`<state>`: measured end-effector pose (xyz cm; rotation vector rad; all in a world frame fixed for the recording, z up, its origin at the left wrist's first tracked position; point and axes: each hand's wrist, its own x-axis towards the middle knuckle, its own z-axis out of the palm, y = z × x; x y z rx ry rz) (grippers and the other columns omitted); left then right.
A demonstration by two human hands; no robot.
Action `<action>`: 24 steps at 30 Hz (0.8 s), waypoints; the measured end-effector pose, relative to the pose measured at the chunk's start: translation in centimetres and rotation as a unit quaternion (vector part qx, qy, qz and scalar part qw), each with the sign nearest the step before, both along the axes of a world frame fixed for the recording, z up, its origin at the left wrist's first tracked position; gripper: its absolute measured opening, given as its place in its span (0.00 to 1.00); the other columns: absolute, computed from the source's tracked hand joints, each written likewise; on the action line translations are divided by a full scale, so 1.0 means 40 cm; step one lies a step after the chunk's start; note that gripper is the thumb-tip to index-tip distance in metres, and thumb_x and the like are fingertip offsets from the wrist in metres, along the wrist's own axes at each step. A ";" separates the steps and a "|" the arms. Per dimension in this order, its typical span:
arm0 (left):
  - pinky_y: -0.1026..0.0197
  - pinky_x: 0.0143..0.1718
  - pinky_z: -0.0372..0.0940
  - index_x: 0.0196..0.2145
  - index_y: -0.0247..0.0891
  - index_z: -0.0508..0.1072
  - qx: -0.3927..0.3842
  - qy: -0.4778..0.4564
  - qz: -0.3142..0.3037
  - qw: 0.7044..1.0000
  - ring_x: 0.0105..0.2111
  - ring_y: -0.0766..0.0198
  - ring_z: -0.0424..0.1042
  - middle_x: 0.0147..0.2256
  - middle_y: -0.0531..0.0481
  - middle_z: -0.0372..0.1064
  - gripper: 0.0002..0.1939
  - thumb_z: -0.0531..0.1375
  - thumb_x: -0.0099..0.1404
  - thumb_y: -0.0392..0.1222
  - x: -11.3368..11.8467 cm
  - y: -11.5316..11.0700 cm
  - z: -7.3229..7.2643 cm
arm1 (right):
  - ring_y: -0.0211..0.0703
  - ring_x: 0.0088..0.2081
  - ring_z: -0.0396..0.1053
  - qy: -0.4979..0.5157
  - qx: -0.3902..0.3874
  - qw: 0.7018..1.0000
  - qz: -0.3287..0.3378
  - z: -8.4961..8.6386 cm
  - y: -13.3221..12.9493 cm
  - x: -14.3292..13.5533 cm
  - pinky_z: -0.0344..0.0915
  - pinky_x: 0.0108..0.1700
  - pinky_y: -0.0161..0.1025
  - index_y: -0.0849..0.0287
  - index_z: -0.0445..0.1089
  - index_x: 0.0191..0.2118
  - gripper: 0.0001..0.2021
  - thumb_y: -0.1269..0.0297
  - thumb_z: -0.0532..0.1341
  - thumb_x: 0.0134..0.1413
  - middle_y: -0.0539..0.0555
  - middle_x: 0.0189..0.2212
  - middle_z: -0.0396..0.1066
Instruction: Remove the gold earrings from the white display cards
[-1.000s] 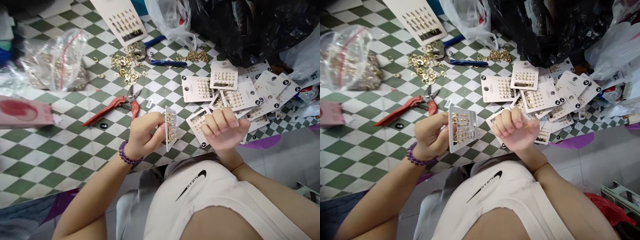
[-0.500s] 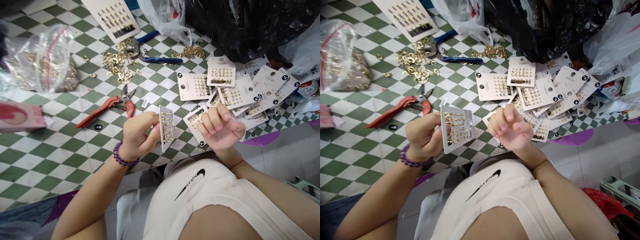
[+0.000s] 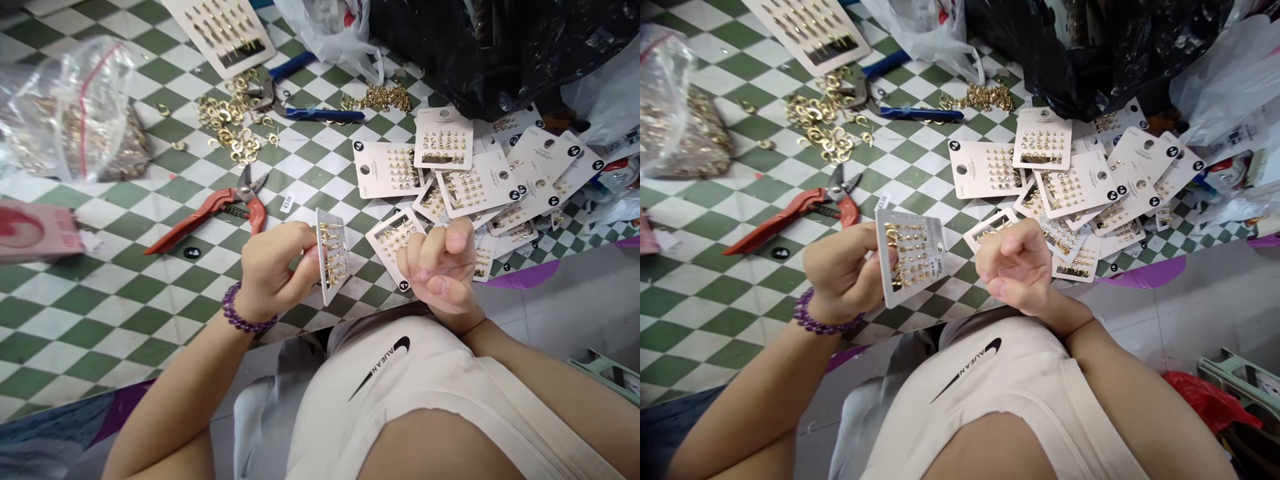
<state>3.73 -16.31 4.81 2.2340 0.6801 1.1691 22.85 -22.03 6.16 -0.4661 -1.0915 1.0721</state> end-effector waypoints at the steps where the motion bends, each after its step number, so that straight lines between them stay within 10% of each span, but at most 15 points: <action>1: 0.68 0.16 0.52 0.26 0.39 0.60 0.001 -0.001 0.000 1.000 0.19 0.72 0.55 0.20 0.55 0.57 0.09 0.51 0.62 0.29 0.001 0.000 0.001 | 0.31 0.19 0.54 0.000 -0.005 1.000 0.000 -0.001 0.000 0.000 0.57 0.20 0.25 0.52 0.54 0.33 0.12 0.72 0.58 0.45 0.43 0.19 0.54; 15: 0.68 0.19 0.54 0.28 0.38 0.61 0.024 0.007 -0.003 1.000 0.20 0.72 0.57 0.21 0.54 0.58 0.07 0.51 0.61 0.29 0.002 -0.001 0.000 | 0.32 0.18 0.57 -0.102 0.009 0.994 -0.031 -0.021 -0.010 0.007 0.59 0.20 0.28 0.49 0.56 0.39 0.10 0.64 0.58 0.52 0.42 0.20 0.60; 21: 0.65 0.22 0.61 0.33 0.37 0.64 0.069 0.005 -0.040 0.997 0.23 0.68 0.62 0.25 0.50 0.64 0.06 0.50 0.65 0.39 0.010 -0.007 -0.008 | 0.42 0.46 0.68 -0.458 0.163 0.869 -0.091 -0.023 -0.018 -0.015 0.70 0.44 0.41 0.53 0.62 0.50 0.22 0.65 0.65 0.47 0.55 0.44 0.68; 24: 0.63 0.28 0.68 0.42 0.35 0.65 0.092 0.017 -0.072 0.993 0.31 0.63 0.70 0.35 0.42 0.71 0.15 0.47 0.67 0.47 0.016 -0.010 -0.006 | 0.42 0.47 0.69 -0.457 0.143 0.866 -0.148 -0.007 -0.029 0.007 0.70 0.45 0.41 0.56 0.63 0.53 0.24 0.74 0.61 0.48 0.56 0.45 0.68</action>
